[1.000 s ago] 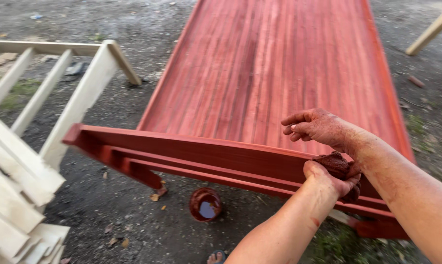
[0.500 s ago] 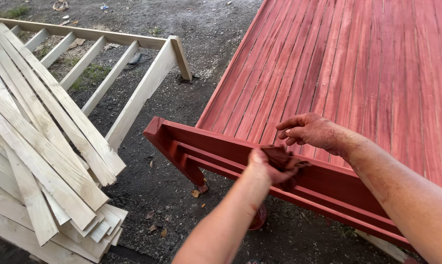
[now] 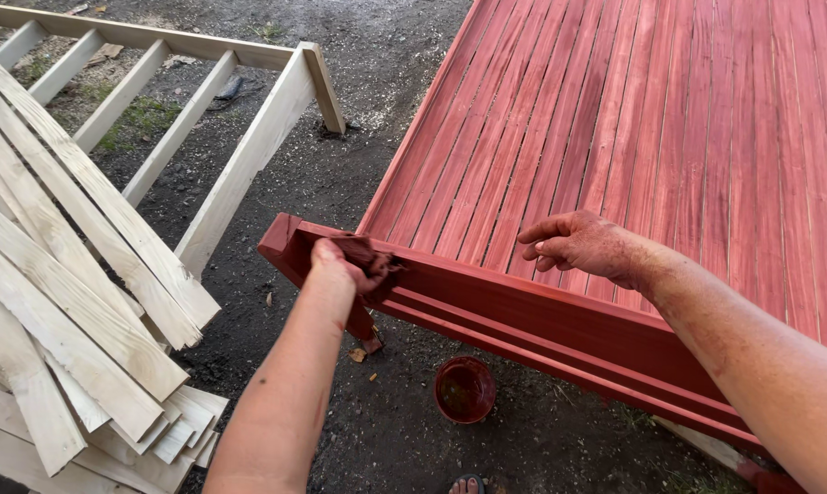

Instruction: The person applies red wood stain to a slatted wooden bench frame using a cloth, wiping the rails, legs and edges, dipping the cloth into a bowl of stain on the ground, and working around the furniture piece by hand.

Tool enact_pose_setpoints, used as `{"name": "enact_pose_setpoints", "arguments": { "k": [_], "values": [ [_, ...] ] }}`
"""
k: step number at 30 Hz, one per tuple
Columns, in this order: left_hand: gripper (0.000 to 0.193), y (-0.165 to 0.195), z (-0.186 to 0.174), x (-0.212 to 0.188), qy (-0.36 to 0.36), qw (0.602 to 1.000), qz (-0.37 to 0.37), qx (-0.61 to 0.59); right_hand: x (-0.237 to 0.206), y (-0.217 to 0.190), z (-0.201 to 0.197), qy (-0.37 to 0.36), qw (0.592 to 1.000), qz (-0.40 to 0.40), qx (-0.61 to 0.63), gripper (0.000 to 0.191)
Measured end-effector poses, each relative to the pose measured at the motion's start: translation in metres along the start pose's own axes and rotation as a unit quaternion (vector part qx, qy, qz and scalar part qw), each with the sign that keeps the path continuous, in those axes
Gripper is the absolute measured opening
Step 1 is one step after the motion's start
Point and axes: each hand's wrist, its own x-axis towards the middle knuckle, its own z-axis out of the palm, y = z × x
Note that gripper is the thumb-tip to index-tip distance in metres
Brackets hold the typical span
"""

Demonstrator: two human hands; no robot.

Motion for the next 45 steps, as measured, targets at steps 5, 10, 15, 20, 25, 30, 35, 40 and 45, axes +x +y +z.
{"name": "enact_pose_setpoints", "arguments": {
  "k": [5,10,15,20,25,30,35,40,45],
  "values": [
    [0.053,0.039,-0.010,-0.002,0.028,0.996,0.079,-0.007,-0.002,0.002,0.000,0.001,1.000,0.010,-0.010,0.042],
    [0.039,0.070,-0.023,-0.017,-0.020,0.992,0.110,-0.053,-0.004,0.002,0.002,0.005,1.000,0.020,-0.008,0.039],
    [0.053,0.070,-0.033,-0.022,-0.056,0.992,0.117,-0.005,-0.002,-0.002,0.007,0.004,1.000,-0.007,-0.002,0.041],
    [0.052,0.084,-0.048,-0.028,-0.150,0.981,0.124,-0.009,0.002,-0.012,0.015,0.001,1.000,-0.024,-0.009,0.040],
    [0.047,0.087,-0.057,-0.041,-0.231,0.958,0.153,-0.074,0.010,-0.023,0.032,-0.018,0.998,-0.056,-0.001,0.038],
    [0.053,0.079,-0.075,-0.074,-0.445,0.870,0.212,-0.006,0.024,-0.031,0.048,-0.053,0.995,-0.084,0.006,0.037],
    [0.060,0.071,-0.095,-0.111,-0.405,0.878,0.251,-0.037,0.039,-0.037,0.065,-0.095,0.989,-0.112,0.009,0.035],
    [0.055,0.040,-0.110,-0.116,-0.399,0.886,0.228,0.067,0.043,-0.039,0.089,-0.121,0.985,-0.125,-0.014,0.033],
    [0.055,-0.010,-0.120,-0.099,-0.334,0.907,0.192,0.168,0.040,-0.041,0.119,-0.172,0.978,-0.119,-0.022,0.039]
  ]
}}
